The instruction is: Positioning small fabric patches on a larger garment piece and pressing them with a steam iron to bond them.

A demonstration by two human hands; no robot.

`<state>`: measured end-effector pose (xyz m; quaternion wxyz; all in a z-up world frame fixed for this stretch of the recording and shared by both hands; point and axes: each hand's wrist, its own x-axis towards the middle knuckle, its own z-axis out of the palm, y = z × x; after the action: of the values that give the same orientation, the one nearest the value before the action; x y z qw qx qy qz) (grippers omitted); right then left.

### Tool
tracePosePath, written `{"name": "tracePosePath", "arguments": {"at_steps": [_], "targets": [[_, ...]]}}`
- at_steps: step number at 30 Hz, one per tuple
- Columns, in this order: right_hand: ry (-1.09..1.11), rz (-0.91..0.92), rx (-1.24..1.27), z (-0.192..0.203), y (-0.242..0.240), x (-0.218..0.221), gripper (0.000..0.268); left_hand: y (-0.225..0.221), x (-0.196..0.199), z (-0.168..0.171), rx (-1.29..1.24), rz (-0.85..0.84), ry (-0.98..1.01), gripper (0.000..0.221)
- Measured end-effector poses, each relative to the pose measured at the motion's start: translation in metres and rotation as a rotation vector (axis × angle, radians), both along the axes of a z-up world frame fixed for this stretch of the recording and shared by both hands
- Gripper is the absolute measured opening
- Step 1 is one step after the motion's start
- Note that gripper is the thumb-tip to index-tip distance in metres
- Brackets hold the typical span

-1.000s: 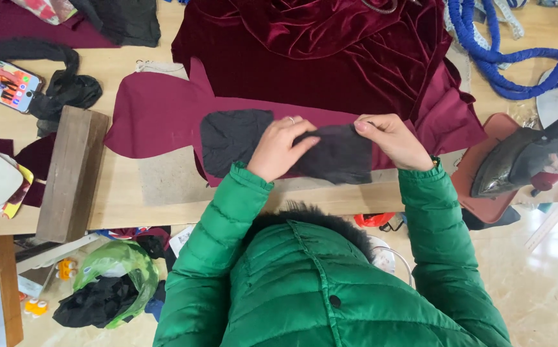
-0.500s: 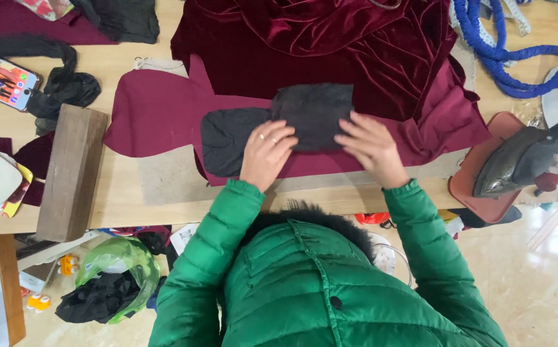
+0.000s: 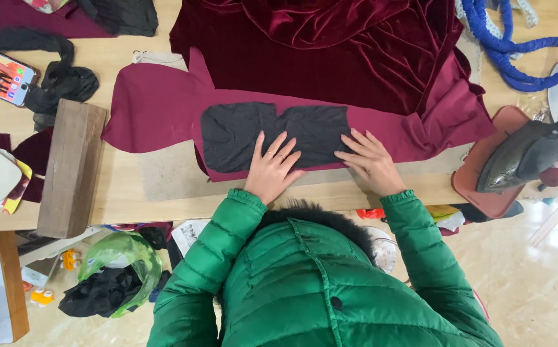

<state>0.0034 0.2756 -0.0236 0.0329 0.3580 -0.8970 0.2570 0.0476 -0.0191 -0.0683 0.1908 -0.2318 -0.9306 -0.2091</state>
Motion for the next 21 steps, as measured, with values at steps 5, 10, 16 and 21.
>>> {"name": "tracePosePath", "arguments": {"at_steps": [5,10,16,21], "targets": [[0.013,-0.018,0.046,0.006,0.002,0.001,0.03,0.001,0.004,0.008,-0.044,-0.008,-0.127,0.062],[-0.114,-0.065,-0.014,0.006,0.019,-0.002,0.047,-0.005,0.005,0.02,-0.029,-0.033,-0.13,0.069],[-0.081,-0.417,-0.123,0.003,0.008,-0.01,0.026,-0.016,0.016,0.031,-0.044,-0.003,-0.176,0.061],[-0.004,-0.244,0.082,-0.016,-0.042,-0.001,0.048,-0.017,0.036,0.026,-0.076,-0.103,-0.273,0.072]]}}
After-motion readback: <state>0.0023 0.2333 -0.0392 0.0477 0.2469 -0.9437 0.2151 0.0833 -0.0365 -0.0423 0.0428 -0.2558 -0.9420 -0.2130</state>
